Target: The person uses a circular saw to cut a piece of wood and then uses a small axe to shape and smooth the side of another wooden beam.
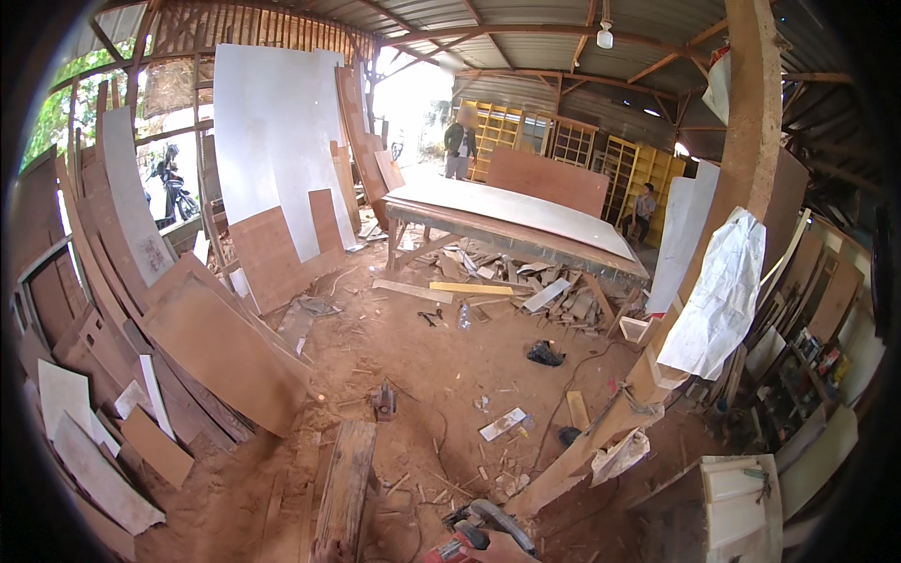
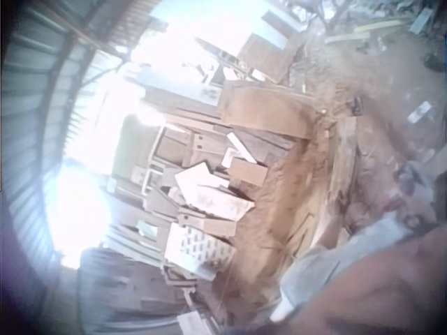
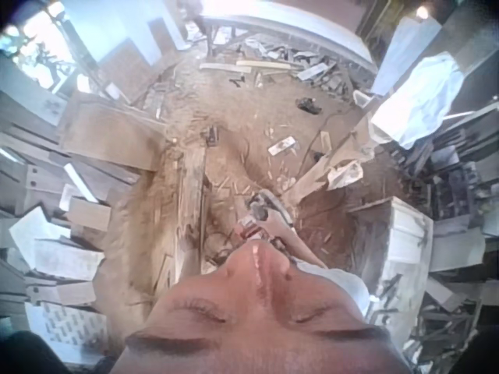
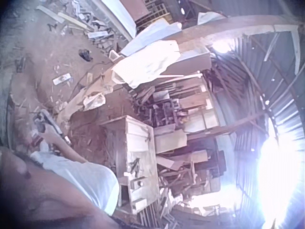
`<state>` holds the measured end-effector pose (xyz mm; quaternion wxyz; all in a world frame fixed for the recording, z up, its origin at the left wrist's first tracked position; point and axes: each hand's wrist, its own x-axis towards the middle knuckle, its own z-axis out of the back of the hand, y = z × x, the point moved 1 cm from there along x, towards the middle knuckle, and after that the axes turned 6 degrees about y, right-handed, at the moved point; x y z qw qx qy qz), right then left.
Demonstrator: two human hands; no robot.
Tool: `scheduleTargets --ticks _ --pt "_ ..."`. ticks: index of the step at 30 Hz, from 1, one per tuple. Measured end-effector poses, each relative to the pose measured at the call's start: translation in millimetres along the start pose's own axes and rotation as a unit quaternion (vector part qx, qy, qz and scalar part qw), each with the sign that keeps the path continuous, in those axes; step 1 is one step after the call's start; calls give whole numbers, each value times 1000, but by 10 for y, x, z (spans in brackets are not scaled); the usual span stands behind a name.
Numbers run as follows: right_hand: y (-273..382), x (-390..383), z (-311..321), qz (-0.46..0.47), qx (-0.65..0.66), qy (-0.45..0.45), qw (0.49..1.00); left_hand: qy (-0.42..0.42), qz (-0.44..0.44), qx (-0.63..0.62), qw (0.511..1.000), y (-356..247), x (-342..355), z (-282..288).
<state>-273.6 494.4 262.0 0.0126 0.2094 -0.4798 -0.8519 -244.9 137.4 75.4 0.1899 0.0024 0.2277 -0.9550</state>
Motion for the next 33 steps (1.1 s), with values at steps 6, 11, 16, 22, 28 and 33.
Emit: scheduleTargets --ticks 6,11,16,22,28,33 --pt "40 -189 -98 -32 -18 -6 999 -22 -26 -39 999 -4 -80 253" --pt "74 -292 -139 -14 -24 9 1000 -54 -29 -74 995 122 -173 266" --pt "122 -378 -195 20 -20 15 999 -136 -94 -4 986 414 -254 63" --pt "83 -419 -254 39 -31 -30 998 25 -16 3 1000 352 -353 -139" --pt "221 -472 -196 11 -24 9 1000 46 -49 36 997 174 -560 -42" --pt "197 -480 -194 13 -23 5 1000 42 -81 16 996 143 -631 -173"
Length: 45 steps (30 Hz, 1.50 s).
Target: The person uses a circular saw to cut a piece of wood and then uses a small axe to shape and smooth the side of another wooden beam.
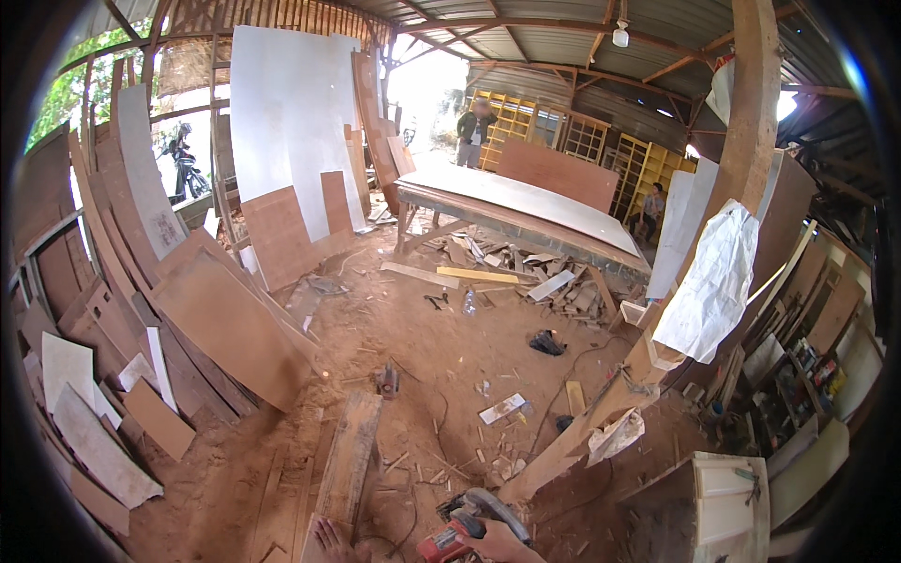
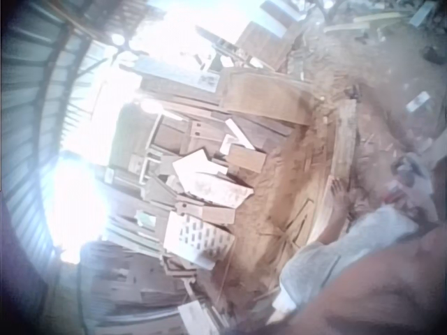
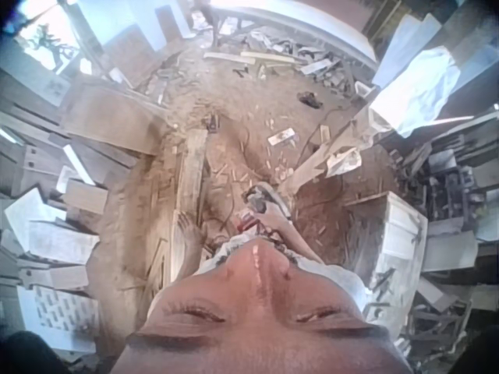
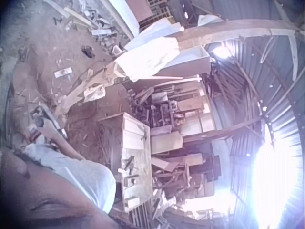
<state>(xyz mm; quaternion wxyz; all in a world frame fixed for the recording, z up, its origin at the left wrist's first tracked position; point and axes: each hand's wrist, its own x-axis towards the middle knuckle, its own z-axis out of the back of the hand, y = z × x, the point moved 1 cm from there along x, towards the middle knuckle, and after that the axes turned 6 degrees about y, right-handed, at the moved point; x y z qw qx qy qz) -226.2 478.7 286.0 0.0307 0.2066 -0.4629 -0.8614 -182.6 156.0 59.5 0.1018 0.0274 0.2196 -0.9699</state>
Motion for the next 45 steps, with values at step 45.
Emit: scheduleTargets --ticks 45 --pt "-209 225 -19 -8 -35 -1 999 -109 26 -29 993 147 357 273"
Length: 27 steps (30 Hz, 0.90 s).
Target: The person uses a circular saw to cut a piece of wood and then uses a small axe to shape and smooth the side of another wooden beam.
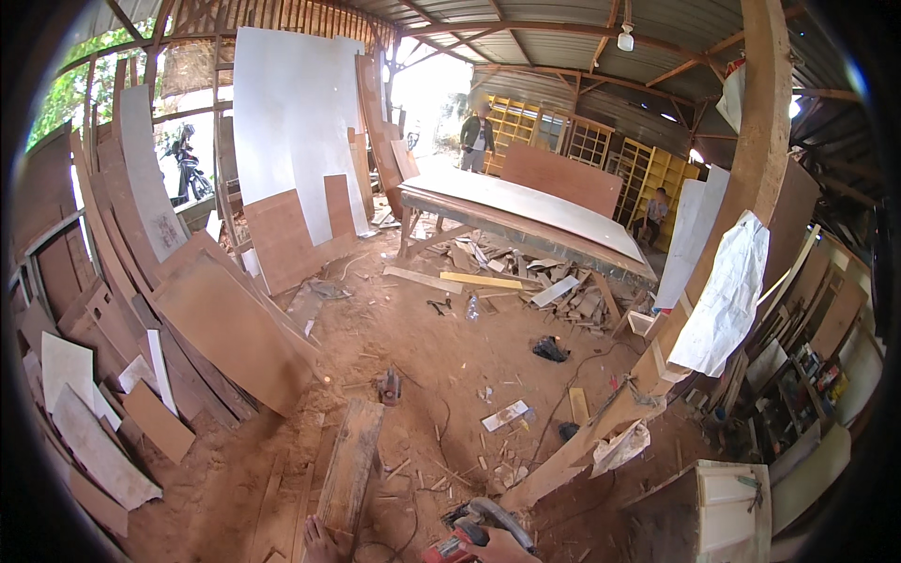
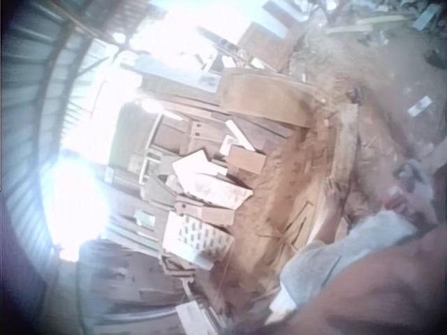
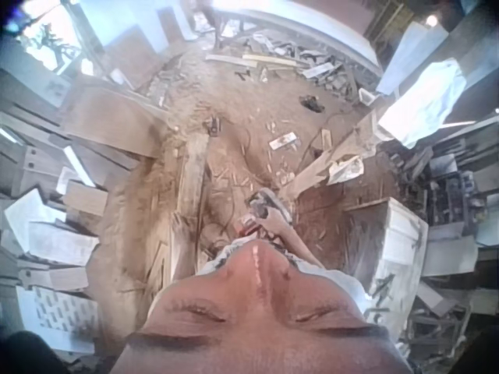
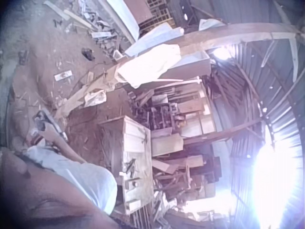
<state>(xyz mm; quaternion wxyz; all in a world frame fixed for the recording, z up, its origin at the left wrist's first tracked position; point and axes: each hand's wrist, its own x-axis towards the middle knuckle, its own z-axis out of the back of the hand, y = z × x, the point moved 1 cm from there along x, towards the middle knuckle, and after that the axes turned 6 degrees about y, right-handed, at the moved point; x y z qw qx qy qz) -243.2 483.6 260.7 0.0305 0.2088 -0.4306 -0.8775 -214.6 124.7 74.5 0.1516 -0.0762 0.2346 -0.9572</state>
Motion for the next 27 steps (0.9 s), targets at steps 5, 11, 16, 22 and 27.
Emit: scheduleTargets --ticks 5,11,16,22,27 --pt "28 -8 -4 3 31 14 999 -13 2 0 1000 -5 -1 -35" --pt "-20 53 -68 11 14 2 1000 -18 -7 -1 1000 -65 8 44" --pt "-94 57 -170 38 54 -16 998 -40 2 -27 999 54 22 -77" --pt "-41 -3 -118 2 -1 14 1000 -55 68 -95 992 -180 -31 204" --pt "-160 58 -196 47 7 -16 999 -66 64 -86 992 -148 -10 189"
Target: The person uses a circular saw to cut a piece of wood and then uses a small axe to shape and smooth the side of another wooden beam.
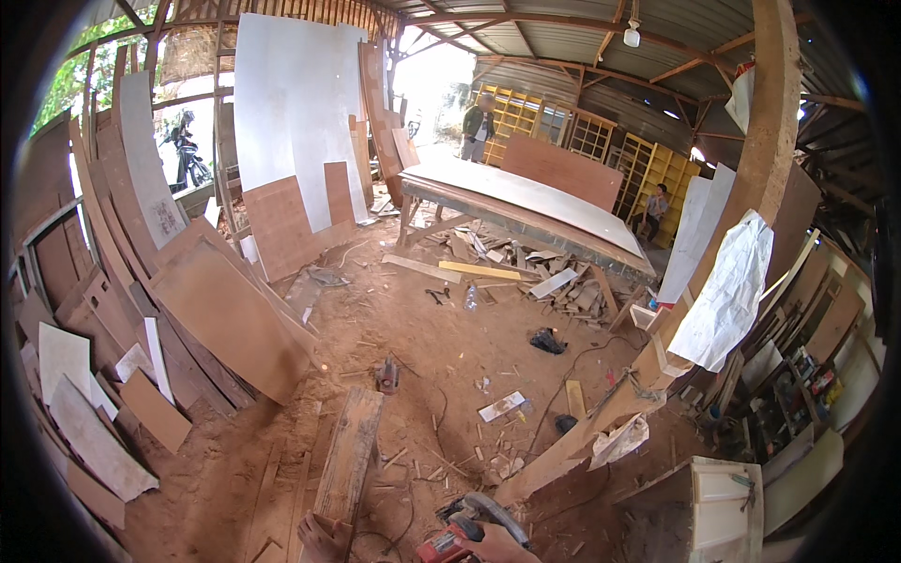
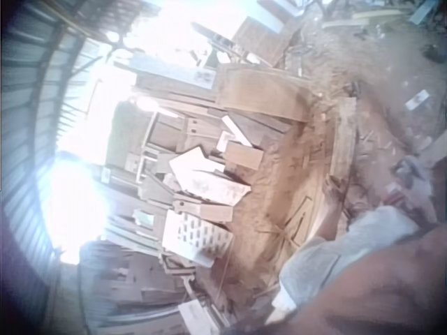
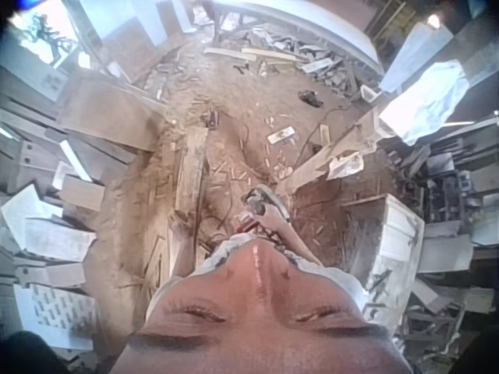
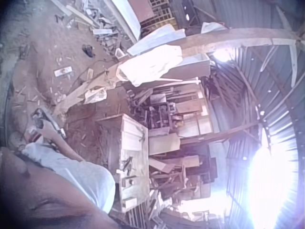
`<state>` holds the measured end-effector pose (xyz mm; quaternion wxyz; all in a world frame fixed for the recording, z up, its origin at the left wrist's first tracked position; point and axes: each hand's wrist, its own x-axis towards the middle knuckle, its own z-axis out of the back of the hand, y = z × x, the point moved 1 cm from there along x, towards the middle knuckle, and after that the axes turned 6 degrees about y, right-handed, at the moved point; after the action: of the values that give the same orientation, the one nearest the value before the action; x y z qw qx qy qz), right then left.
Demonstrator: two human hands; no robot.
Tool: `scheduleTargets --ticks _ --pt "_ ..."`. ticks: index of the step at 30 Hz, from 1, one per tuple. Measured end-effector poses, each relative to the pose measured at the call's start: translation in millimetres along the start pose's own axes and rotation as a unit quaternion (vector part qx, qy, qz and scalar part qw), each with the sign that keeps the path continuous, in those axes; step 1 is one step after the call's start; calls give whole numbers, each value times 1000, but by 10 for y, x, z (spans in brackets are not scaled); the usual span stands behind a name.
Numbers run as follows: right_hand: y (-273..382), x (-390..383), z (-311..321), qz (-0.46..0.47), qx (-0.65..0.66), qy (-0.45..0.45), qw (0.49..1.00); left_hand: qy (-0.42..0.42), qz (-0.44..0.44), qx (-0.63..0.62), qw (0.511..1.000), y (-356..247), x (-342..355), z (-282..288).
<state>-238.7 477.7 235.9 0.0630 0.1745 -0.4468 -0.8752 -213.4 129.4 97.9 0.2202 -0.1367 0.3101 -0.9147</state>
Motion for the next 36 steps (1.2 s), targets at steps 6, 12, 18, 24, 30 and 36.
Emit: scheduleTargets --ticks 6,12,18,24,30,36 --pt "47 14 18 -17 -19 6 1000 -16 -34 27 999 -26 0 33" --pt "217 3 43 -52 12 27 998 -37 -28 21 999 54 11 -40" --pt "412 -2 97 -54 0 34 998 -75 -30 48 996 54 -3 -46" --pt "383 7 71 -71 -24 40 996 -70 -29 64 995 200 -33 -143" --pt "238 42 -14 -26 -36 11 999 -66 -39 62 995 317 -39 -206" --pt "266 34 -34 13 -31 -3 999 -60 -28 44 997 187 -39 -99"
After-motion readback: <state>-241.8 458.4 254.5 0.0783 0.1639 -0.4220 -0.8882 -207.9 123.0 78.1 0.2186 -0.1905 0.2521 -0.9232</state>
